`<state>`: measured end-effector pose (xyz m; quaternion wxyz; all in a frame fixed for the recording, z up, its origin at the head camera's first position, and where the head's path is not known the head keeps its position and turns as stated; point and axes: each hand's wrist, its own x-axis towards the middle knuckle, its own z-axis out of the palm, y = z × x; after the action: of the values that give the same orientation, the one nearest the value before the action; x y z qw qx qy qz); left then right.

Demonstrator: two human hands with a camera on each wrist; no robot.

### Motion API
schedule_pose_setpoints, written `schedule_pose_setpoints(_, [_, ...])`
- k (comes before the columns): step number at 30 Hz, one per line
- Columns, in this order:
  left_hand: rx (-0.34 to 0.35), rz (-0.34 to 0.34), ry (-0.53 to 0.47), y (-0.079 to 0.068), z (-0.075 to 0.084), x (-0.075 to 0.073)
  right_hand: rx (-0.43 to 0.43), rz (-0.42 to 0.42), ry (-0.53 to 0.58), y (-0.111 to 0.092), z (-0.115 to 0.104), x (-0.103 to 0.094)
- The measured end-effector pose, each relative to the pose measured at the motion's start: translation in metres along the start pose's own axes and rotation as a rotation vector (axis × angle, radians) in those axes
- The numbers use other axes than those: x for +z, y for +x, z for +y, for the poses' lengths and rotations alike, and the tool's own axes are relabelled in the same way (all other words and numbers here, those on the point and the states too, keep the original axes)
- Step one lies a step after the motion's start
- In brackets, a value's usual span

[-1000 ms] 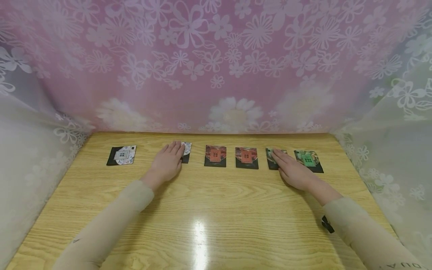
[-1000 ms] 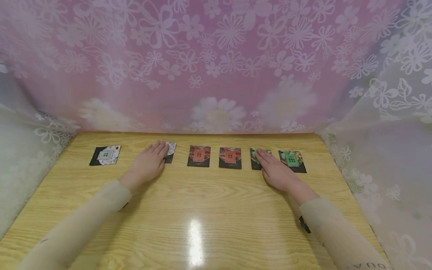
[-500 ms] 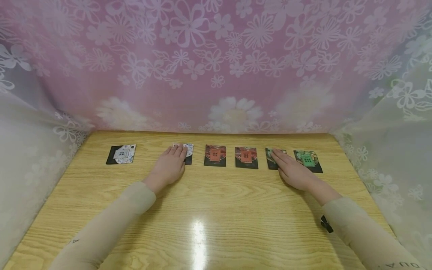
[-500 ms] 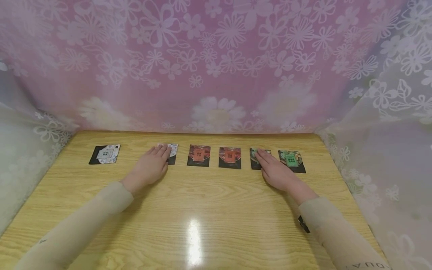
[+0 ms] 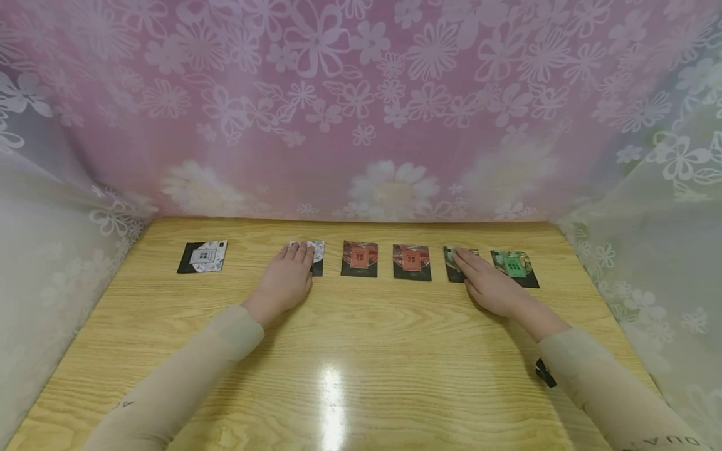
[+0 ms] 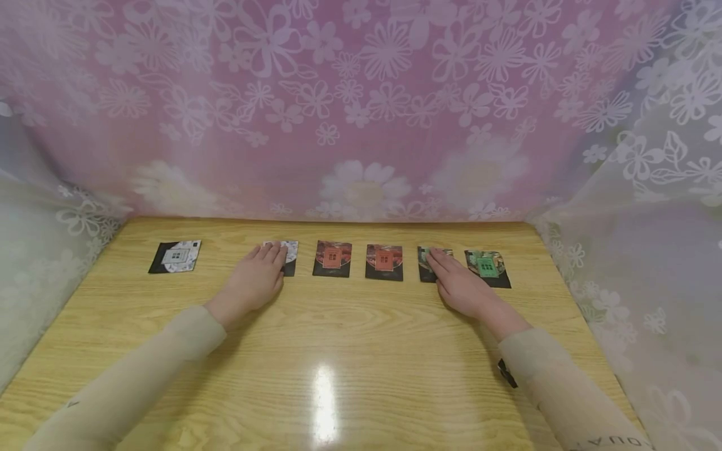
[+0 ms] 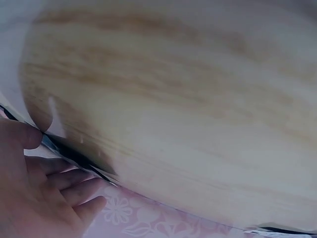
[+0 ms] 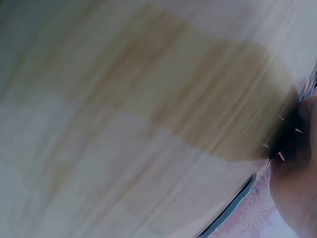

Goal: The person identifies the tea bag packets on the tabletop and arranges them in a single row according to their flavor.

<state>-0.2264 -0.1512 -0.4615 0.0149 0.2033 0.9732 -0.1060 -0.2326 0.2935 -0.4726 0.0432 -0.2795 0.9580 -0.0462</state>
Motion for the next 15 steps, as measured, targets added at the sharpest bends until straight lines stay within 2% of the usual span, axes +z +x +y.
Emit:
schedule_pose_setpoints(7, [-0.016,0.018,-0.071,-0.002,-0.007,0.003,0.006,-0.005,0.005,0.000,0.000,0.000])
schedule_pose_setpoints(15, [-0.058,0.122,-0.101,-0.019,-0.039,0.013,0.009,-0.009,-0.001,0.000,0.000,0.000])
